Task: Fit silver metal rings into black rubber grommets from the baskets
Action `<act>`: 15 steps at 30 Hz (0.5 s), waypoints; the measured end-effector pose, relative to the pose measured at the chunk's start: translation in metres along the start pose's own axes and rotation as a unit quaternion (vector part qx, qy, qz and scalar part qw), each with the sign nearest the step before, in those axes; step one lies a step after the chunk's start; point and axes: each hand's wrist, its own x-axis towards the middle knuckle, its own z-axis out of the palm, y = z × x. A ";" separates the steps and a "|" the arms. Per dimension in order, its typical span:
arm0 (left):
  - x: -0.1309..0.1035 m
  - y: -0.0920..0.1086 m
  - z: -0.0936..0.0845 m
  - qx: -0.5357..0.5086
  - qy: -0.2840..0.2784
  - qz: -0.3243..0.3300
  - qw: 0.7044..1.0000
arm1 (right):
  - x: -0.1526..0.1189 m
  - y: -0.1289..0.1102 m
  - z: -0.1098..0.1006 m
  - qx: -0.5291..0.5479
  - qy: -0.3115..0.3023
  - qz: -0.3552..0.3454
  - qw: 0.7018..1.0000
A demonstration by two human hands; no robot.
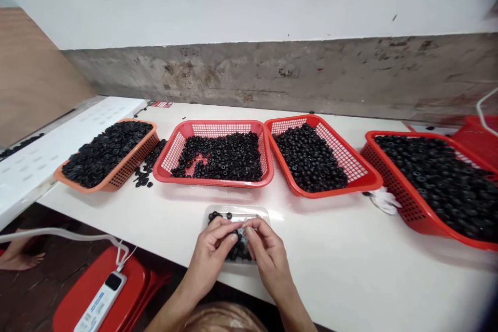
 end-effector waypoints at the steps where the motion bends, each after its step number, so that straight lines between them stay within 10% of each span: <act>1: 0.002 0.000 0.005 0.001 -0.002 -0.006 1.000 | 0.000 0.000 -0.003 -0.011 0.008 -0.002 1.000; 15: 0.012 -0.011 0.014 -0.147 0.012 -0.104 0.984 | 0.002 -0.001 -0.004 -0.154 0.051 -0.044 0.986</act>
